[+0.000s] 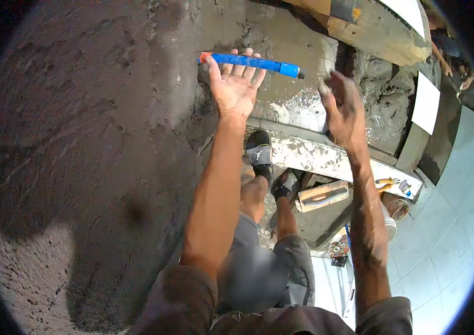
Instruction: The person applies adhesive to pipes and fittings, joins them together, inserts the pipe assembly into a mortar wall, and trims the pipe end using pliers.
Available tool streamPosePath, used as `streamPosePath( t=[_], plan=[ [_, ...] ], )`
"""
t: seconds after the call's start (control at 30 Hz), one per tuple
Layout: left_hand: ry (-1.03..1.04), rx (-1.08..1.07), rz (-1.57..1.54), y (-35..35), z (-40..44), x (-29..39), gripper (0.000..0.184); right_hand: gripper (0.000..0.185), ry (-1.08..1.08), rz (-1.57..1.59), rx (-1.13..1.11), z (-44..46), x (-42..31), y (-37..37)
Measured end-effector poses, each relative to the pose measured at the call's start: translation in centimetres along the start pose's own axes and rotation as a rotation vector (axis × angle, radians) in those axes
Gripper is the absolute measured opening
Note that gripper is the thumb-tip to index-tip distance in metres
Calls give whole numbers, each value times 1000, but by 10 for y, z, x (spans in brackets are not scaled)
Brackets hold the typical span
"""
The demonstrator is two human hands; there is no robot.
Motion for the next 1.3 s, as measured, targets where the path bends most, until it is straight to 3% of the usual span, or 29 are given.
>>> streamPosePath(
  t=[0.07,0.2,0.27,0.3,0.33,0.4,0.5,0.67,0.83,0.9,1.03,1.07,1.1,1.13,1.2,1.23,1.3],
  plan=[
    [-8,-7,-25,-4,-6,2,84,38,165,133,-5,-42,35,6],
    [7,35,-12,-16,-16,6,91,34,214,69,-53,-149,90,36],
    [15,26,15,-19,-23,7,91,31,510,106,-250,-201,101,47],
    [10,71,16,-20,-28,7,87,30,311,-31,-266,-221,103,51],
    [-1,109,44,-22,-32,5,84,29,276,41,-259,-245,106,52],
    [-22,182,99,-29,-40,3,79,25,299,-32,-346,-279,104,56],
    [-42,232,180,-37,-60,-2,66,24,344,15,-308,-306,72,35],
    [-138,387,307,-44,-96,-26,49,25,360,-28,-299,-343,97,22],
    [-179,298,397,-22,-116,-51,44,31,328,-81,-281,-343,118,5],
    [-207,256,510,-21,-128,-60,44,35,439,-19,-287,-342,111,-1],
    [-296,21,1012,7,-179,-107,47,60,802,309,-264,-347,87,-5],
    [-303,-100,1166,20,-201,-126,47,65,1059,752,-166,-352,81,6],
    [-305,-232,1340,30,-223,-146,48,66,968,1098,24,-346,51,0],
    [-278,-380,1497,41,-248,-171,49,65,1126,1353,75,-344,44,4],
    [-190,-775,1696,61,-295,-204,52,73,509,1764,281,-340,16,-6],
    [-138,-868,1744,61,-311,-218,54,68,358,1324,295,-337,10,-31],
    [-88,-960,1805,62,-333,-231,56,59,413,1397,337,-336,0,-42]
  ],
)
Point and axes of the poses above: each hand's wrist, its own z-axis towards the middle knuckle, its own y-axis out of the palm, x = y × z, the point moved 6 cm from there along z, towards the middle knuckle, and after that the axes turned 2 degrees about -y, right-handed, at the moved point
